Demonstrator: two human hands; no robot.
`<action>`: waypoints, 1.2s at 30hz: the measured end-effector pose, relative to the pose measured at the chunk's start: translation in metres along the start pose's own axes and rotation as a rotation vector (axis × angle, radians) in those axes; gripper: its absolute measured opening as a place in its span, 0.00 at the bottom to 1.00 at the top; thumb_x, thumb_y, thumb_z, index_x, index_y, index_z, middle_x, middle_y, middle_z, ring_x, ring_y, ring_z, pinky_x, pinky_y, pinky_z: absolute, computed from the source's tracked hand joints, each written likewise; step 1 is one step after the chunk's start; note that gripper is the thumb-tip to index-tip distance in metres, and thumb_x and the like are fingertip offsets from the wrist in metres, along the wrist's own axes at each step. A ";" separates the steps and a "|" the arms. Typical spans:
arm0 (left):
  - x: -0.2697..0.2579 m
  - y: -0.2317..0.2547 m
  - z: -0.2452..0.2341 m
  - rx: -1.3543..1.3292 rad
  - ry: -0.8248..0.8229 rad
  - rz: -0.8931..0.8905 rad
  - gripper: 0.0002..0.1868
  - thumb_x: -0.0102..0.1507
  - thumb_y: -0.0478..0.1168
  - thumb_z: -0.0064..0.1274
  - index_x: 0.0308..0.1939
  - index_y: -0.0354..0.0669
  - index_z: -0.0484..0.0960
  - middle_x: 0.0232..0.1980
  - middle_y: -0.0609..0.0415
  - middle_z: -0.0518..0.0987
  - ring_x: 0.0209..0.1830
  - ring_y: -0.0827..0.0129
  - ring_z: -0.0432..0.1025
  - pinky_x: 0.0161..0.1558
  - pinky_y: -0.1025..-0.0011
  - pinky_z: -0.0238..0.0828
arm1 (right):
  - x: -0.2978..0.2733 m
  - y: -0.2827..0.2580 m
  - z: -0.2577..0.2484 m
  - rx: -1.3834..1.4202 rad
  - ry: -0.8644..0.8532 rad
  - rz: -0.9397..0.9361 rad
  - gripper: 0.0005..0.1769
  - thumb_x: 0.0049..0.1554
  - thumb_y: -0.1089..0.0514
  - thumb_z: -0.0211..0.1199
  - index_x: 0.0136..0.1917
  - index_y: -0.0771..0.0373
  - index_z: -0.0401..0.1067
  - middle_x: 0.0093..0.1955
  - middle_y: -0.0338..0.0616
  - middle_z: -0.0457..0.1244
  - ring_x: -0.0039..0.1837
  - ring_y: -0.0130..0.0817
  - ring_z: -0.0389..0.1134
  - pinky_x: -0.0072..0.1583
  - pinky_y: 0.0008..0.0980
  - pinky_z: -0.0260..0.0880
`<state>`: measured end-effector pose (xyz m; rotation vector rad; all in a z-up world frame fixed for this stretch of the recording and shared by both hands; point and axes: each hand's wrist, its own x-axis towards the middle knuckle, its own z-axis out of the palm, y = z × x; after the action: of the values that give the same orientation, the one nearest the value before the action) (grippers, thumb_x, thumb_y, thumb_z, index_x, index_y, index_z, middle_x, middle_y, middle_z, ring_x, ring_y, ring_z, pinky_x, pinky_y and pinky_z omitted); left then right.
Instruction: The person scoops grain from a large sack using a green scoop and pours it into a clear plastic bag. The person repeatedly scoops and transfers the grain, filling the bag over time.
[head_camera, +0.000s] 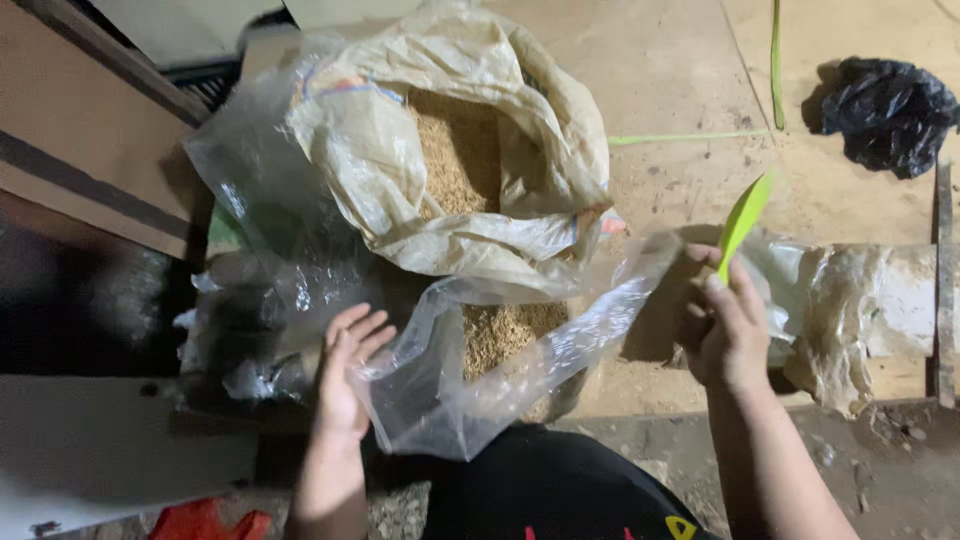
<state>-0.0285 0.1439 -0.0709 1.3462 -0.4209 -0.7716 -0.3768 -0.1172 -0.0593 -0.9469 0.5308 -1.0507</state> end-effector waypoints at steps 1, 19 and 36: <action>-0.003 0.001 0.003 0.027 -0.013 0.028 0.32 0.66 0.59 0.40 0.68 0.44 0.67 0.66 0.45 0.75 0.63 0.57 0.71 0.60 0.59 0.65 | 0.001 -0.002 0.006 -0.035 0.011 0.007 0.25 0.63 0.56 0.57 0.72 0.64 0.65 0.33 0.31 0.53 0.27 0.19 0.49 0.29 0.22 0.46; 0.008 -0.030 -0.016 0.235 -0.071 -0.015 0.31 0.53 0.45 0.52 0.62 0.45 0.75 0.60 0.48 0.82 0.61 0.61 0.75 0.63 0.60 0.66 | 0.029 0.048 -0.036 -0.010 0.199 0.126 0.09 0.62 0.60 0.58 0.56 0.63 0.71 0.39 0.30 0.60 0.38 0.18 0.59 0.38 0.22 0.58; 0.031 -0.006 -0.018 0.053 0.160 -0.018 0.26 0.68 0.58 0.38 0.52 0.40 0.78 0.45 0.46 0.81 0.44 0.61 0.77 0.49 0.62 0.72 | 0.026 -0.012 -0.021 -0.172 0.253 0.140 0.17 0.63 0.57 0.47 0.65 0.55 0.66 0.42 0.34 0.63 0.40 0.23 0.62 0.41 0.25 0.63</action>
<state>0.0033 0.1347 -0.0847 1.4513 -0.3052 -0.6657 -0.3870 -0.1508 -0.0585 -0.9169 0.8962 -1.0147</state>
